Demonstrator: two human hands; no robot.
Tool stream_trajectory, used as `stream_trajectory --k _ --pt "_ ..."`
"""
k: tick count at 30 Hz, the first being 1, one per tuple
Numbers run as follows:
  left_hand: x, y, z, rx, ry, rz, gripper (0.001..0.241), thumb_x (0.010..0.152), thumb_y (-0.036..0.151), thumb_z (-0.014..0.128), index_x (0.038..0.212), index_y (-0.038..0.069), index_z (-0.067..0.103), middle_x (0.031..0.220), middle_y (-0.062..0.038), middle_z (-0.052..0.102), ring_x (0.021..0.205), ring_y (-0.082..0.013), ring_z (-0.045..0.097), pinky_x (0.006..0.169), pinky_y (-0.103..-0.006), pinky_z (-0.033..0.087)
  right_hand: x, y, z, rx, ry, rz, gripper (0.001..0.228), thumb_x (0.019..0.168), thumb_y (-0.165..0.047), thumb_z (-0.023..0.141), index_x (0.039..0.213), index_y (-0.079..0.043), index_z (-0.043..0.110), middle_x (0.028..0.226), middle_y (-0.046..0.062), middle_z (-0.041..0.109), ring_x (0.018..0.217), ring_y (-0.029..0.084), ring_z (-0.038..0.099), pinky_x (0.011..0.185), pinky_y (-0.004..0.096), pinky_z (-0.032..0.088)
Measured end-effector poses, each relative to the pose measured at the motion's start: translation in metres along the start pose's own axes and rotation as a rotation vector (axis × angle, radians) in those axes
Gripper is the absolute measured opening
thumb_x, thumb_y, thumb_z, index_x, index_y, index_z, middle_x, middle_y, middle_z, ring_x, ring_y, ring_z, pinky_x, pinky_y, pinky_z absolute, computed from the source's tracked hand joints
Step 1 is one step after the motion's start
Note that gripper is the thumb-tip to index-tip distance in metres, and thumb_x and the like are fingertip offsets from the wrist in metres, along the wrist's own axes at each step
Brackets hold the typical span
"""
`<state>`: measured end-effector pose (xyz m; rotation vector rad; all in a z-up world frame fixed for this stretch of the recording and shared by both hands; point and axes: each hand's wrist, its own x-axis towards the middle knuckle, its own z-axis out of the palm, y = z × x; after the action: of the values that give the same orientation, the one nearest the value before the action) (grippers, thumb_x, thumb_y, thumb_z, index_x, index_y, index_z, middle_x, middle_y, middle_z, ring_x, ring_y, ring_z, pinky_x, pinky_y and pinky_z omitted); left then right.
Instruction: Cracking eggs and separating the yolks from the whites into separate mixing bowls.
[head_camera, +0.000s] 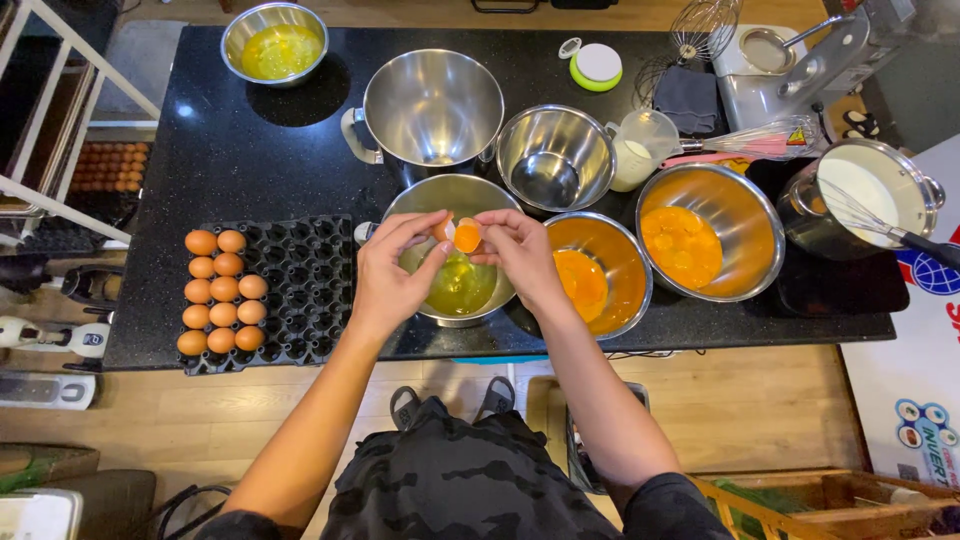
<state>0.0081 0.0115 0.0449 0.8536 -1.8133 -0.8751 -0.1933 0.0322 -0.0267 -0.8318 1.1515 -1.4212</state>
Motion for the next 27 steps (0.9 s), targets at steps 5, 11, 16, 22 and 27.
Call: stream_trajectory --k 5,11,16,22,27 --pt "0.003 0.002 -0.003 0.070 -0.006 0.050 0.035 0.089 0.006 0.078 0.123 0.005 0.072 0.116 -0.012 0.072 0.104 -0.0221 0.073 0.094 -0.0312 0.060 0.002 -0.004 -0.003 0.062 0.009 0.020 0.024 0.099 -0.010 0.058 0.115 0.005 0.068 0.099 0.012 0.074 0.081 0.016 0.073 0.072 0.030 0.063" --pt "0.001 -0.021 0.002 0.135 -0.056 -0.016 0.033 0.089 0.008 0.076 0.122 0.004 0.071 0.110 -0.013 0.072 0.097 -0.0228 0.074 0.087 -0.0319 0.059 0.005 -0.011 -0.016 0.075 0.038 0.005 0.025 0.100 -0.012 0.056 0.114 0.006 0.068 0.099 0.014 0.074 0.078 0.019 0.074 0.068 0.031 0.062" --pt "-0.002 -0.028 0.005 0.153 -0.133 -0.092 0.033 0.088 0.009 0.076 0.120 0.005 0.072 0.103 -0.013 0.072 0.092 -0.0225 0.074 0.085 -0.0322 0.059 -0.006 -0.014 -0.053 0.064 0.067 -0.004 0.026 0.101 -0.013 0.054 0.113 0.005 0.068 0.099 0.014 0.075 0.077 0.020 0.075 0.068 0.031 0.063" --pt "0.000 -0.033 0.004 0.088 -0.157 -0.049 0.033 0.090 0.009 0.076 0.122 0.004 0.071 0.108 -0.014 0.074 0.097 -0.0210 0.074 0.089 -0.0321 0.059 -0.019 0.041 -0.142 -0.095 0.330 -0.040 0.026 0.097 -0.018 0.060 0.110 0.001 0.070 0.097 0.010 0.075 0.078 0.020 0.074 0.071 0.033 0.064" --pt "0.006 -0.041 0.029 -0.088 -0.163 -0.254 0.037 0.091 0.014 0.077 0.127 0.007 0.070 0.104 -0.009 0.078 0.097 -0.0154 0.073 0.090 -0.0297 0.059 -0.023 0.065 -0.153 -1.048 0.561 -0.136 0.027 0.079 -0.019 0.081 0.097 0.001 0.078 0.086 0.013 0.077 0.076 0.020 0.074 0.074 0.034 0.059"
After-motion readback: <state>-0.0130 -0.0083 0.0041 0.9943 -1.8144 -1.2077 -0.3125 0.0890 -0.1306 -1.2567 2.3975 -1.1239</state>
